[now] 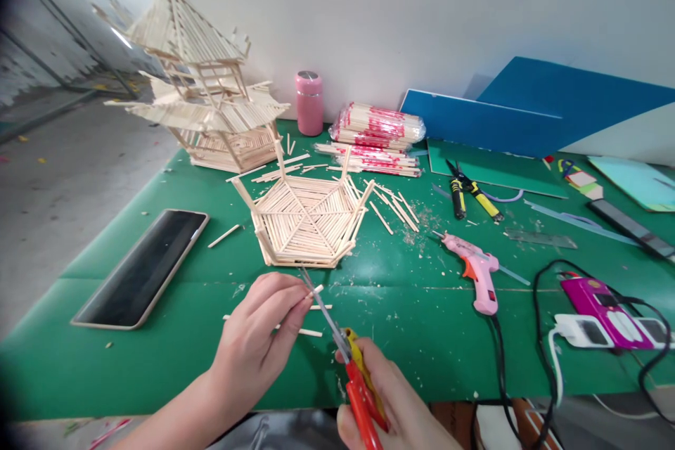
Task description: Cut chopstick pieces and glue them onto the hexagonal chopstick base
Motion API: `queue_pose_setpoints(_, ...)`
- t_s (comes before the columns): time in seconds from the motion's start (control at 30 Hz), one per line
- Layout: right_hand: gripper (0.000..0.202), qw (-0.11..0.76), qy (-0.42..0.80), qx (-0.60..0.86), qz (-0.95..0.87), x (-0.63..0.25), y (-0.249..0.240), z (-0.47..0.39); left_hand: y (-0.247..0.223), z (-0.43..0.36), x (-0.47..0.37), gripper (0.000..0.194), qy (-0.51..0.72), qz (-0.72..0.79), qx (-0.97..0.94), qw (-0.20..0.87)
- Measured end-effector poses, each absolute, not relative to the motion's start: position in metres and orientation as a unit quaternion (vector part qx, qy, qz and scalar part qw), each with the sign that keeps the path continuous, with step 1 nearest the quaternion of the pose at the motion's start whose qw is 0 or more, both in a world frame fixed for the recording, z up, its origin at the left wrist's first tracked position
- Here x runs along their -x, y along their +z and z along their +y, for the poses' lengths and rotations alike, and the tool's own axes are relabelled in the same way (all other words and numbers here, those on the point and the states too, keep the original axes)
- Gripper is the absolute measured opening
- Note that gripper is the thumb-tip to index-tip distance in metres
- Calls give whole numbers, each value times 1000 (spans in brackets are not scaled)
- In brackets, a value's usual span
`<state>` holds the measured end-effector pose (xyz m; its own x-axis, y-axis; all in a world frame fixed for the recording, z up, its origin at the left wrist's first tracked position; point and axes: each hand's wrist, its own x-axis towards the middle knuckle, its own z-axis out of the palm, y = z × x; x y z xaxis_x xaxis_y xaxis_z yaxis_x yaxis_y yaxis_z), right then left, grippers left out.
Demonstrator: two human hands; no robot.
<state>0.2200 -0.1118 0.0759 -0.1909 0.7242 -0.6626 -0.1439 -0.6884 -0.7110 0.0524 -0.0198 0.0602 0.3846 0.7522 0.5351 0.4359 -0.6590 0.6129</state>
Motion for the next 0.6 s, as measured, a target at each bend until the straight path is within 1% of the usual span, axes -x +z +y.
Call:
queue_pose_setpoints(0.13, 49, 313, 719, 572, -241, -216, 79, -111, 61, -19, -52, 11, 419, 358, -813, 188)
queue_pose_setpoints(0.23, 52, 309, 703, 577, -279, -215, 76, -113, 62, -19, -51, 11, 418, 354, -815, 188)
queue_pose_setpoints(0.37, 40, 306, 662, 605, -320, -213, 74, -114, 61, -17, -50, 12, 410, 350, -820, 193)
queue_pose_setpoints(0.43, 37, 302, 660, 605, -329, -211, 75, -113, 61, -16, -50, 13, 408, 351, -819, 199)
queue_pose_setpoints(0.53, 40, 308, 669, 602, -309, -210, 76, -111, 60, -15, -49, 11, 414, 359, -803, 233)
queue_pose_setpoints(0.6, 41, 316, 674, 604, -285, -209, 76, -111, 59, -15, -48, 8, 415, 373, -775, 297)
